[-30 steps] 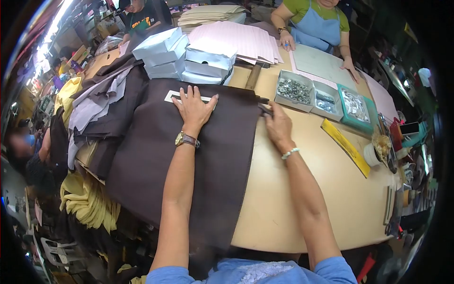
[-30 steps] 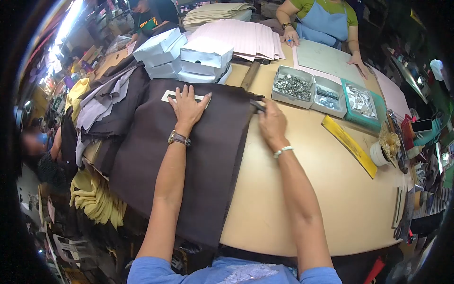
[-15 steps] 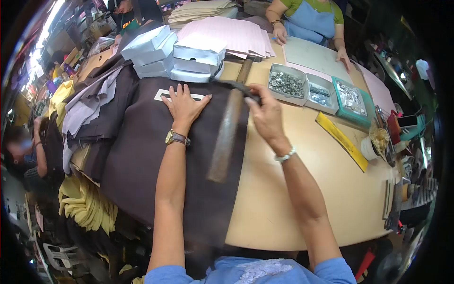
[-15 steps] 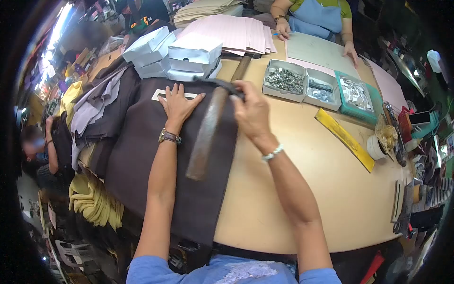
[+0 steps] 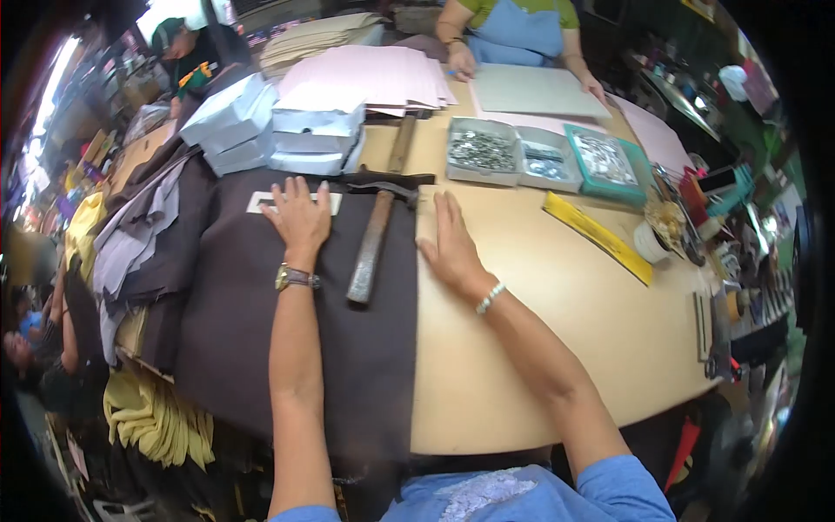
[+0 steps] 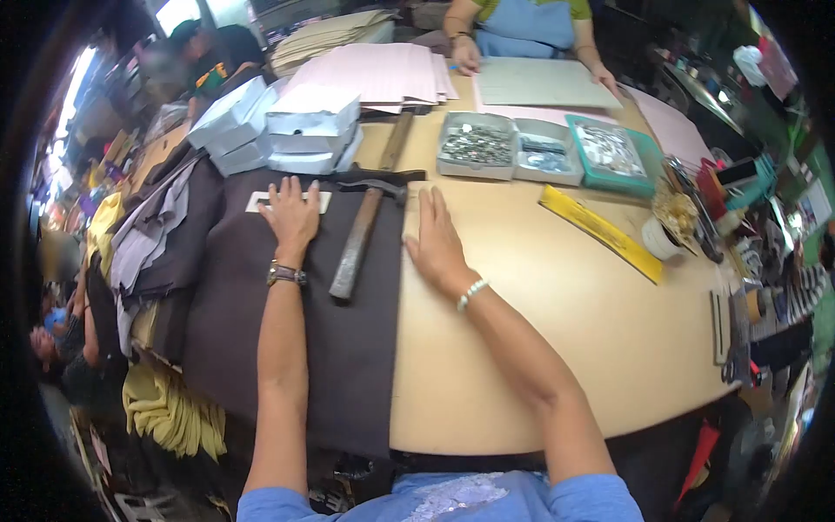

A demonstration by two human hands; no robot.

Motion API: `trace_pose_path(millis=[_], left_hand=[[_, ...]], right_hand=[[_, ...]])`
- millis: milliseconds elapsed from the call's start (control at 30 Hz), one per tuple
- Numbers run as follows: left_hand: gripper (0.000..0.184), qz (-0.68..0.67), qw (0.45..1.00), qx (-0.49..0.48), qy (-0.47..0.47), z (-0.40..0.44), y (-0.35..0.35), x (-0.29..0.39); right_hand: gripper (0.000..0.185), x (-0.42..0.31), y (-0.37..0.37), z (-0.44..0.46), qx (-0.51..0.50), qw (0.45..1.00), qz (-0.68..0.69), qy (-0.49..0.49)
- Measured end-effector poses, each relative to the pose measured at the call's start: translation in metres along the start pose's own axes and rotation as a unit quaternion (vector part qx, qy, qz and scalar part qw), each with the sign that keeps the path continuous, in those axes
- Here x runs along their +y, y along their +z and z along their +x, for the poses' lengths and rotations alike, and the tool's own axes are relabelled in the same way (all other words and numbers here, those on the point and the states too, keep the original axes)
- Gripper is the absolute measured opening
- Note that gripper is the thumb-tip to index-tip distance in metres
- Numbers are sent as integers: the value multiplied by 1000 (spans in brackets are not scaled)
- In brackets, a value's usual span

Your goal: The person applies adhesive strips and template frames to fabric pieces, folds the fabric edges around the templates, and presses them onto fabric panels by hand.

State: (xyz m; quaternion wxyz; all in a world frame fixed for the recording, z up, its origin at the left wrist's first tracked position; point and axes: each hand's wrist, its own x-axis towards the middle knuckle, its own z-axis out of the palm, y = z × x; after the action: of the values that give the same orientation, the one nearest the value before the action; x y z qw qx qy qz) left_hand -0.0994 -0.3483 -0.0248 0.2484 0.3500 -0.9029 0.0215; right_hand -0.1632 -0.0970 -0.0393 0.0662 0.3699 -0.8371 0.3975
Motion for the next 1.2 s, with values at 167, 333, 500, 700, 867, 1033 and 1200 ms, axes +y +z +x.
trace_pose_path(millis=[167, 333, 500, 700, 867, 1033, 1200], left_hand=[[62, 57, 998, -26, 14, 2, 1, -4], [57, 132, 990, -35, 22, 13, 16, -17], [57, 152, 979, -111, 73, 18, 6, -22], [48, 230, 971, -26, 56, 24, 15, -29], [55, 266, 952, -49, 145, -5, -23, 1], [60, -75, 987, -66, 128, -76, -59, 57], [59, -212, 953, -128, 174, -167, -136, 119]], right_hand=[[67, 10, -97, -121, -172, 970, -173, 5], [64, 14, -204, -255, -102, 926, -303, 200], [53, 108, -288, -395, 344, 738, -381, 438], [54, 203, -275, -514, 181, 684, -381, 595], [49, 214, -262, -531, 158, 690, -372, 601], [46, 218, -269, -532, 166, 676, -389, 603], [49, 183, -328, -510, 772, 401, 200, 451]])
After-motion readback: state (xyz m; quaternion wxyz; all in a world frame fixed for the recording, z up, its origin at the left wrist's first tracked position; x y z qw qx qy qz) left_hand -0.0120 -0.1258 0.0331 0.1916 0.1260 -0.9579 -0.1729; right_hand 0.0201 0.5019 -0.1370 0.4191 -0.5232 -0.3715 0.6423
